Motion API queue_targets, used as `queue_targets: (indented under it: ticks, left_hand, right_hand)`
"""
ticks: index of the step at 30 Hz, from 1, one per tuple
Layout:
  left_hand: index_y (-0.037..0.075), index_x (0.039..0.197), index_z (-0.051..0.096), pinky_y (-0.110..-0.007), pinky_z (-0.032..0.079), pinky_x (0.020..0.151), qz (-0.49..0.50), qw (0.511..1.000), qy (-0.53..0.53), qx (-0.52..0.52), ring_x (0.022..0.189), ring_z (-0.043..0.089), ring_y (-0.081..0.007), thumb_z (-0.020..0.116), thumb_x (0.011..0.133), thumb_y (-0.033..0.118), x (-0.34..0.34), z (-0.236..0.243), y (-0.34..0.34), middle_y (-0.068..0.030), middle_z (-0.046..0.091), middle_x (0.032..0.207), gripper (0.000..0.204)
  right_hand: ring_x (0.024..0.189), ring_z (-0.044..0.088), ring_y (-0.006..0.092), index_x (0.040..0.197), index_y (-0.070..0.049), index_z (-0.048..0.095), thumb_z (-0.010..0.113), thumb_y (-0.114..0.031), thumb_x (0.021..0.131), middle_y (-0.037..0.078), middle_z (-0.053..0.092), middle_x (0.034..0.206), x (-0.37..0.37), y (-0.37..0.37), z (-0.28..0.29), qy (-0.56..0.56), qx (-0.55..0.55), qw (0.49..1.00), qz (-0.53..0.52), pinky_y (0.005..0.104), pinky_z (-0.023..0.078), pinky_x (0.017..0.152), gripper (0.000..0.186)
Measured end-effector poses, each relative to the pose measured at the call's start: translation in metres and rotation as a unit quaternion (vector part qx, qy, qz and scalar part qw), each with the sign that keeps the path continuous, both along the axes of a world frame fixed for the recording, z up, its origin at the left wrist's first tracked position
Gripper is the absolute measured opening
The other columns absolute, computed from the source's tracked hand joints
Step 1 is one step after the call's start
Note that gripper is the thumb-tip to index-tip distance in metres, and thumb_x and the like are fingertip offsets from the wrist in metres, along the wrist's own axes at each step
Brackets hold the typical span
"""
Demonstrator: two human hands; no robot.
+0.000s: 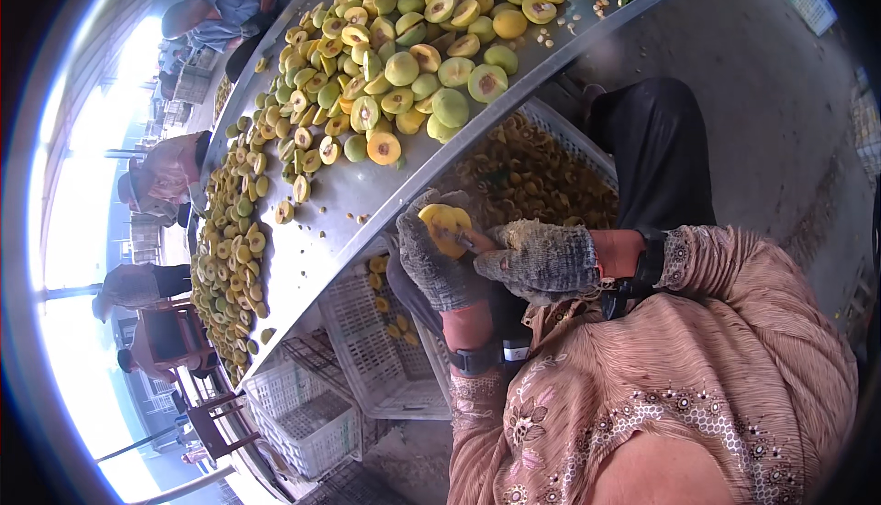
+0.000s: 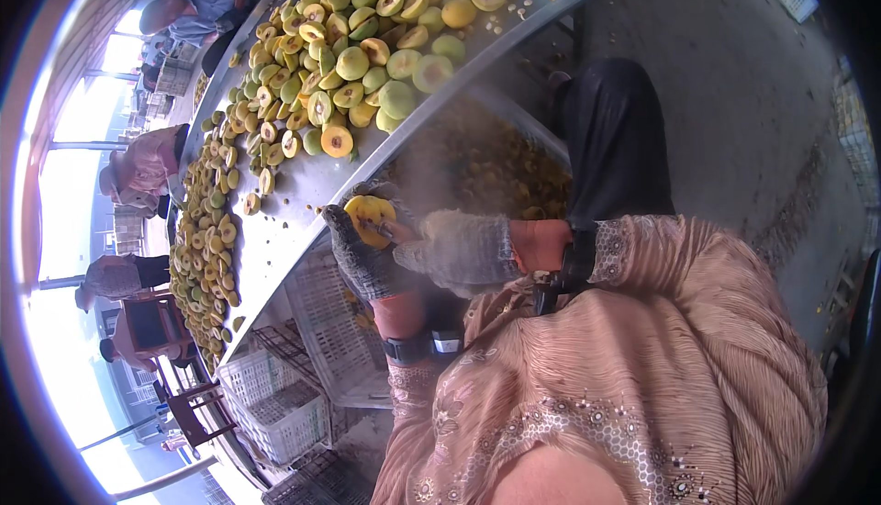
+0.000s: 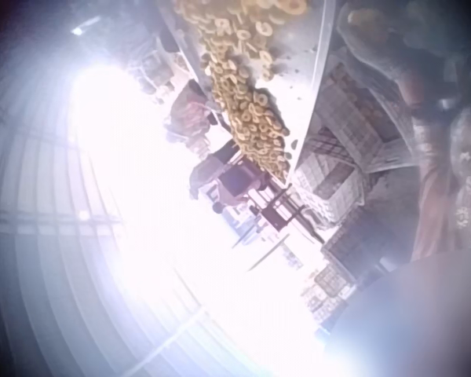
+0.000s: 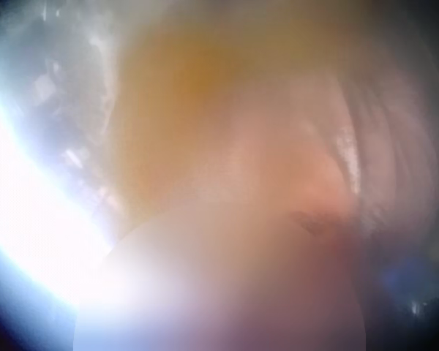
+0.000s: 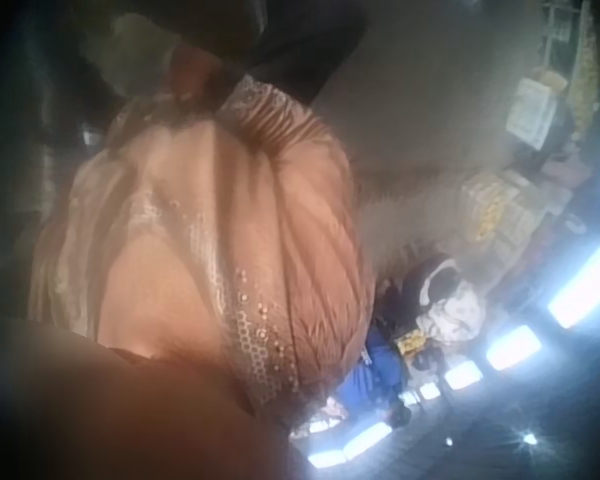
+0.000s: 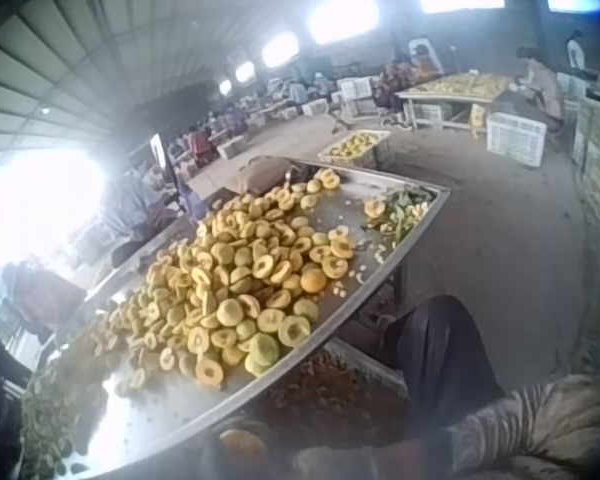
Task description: The person moves a crate of yellow fruit, then sits at a metal table and uses a small knife to peel the skin off each fruit one by one. The peeled skins are dropped into a crate below the table while the peeled fruit is placed on the table surface.
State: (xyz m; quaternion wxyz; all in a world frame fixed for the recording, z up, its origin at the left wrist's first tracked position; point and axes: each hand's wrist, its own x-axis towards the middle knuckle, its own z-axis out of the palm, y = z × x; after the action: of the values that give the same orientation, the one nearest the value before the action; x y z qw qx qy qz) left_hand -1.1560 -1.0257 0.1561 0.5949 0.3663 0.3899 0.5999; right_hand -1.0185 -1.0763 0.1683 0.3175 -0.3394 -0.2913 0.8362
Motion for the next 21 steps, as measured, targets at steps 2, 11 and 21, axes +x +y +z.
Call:
queue_targets:
  ticks: [2,11,21]
  left_hand:
    - [-0.002,0.106,0.059,-0.028,0.049,0.072,0.063,0.996,0.052,0.037,0.082,0.058,-0.0198,0.053,0.097,0.046,0.010,0.005,-0.006,-0.0109,0.062,0.093,0.049]
    - [-0.001,0.098,0.058,-0.025,0.045,0.061,-0.196,0.978,-0.067,-0.020,0.070,0.053,-0.0154,0.053,0.097,0.043,-0.019,0.001,0.018,-0.0056,0.055,0.080,0.044]
    - [-0.001,0.102,0.062,-0.030,0.048,0.070,0.037,0.974,0.221,0.038,0.077,0.059,-0.0194,0.053,0.098,0.033,0.001,0.001,0.002,-0.0083,0.062,0.090,0.035]
  right_hand:
    - [0.043,0.051,0.0098,0.087,-0.004,0.061,0.058,-0.032,0.095,-0.001,0.053,0.057,-0.001,-0.001,0.001,-0.030,0.015,0.999,-0.009,0.0264,0.037,0.037,0.030]
    - [0.042,0.050,0.0112,0.081,-0.003,0.061,0.058,-0.032,0.095,0.000,0.054,0.056,0.004,-0.003,-0.012,-0.126,0.200,0.971,-0.023,0.0276,0.039,0.038,0.032]
    - [0.042,0.052,0.0121,0.086,-0.005,0.060,0.053,-0.037,0.096,0.002,0.055,0.058,0.007,0.004,-0.012,-0.113,0.118,0.985,0.063,0.0291,0.040,0.038,0.034]
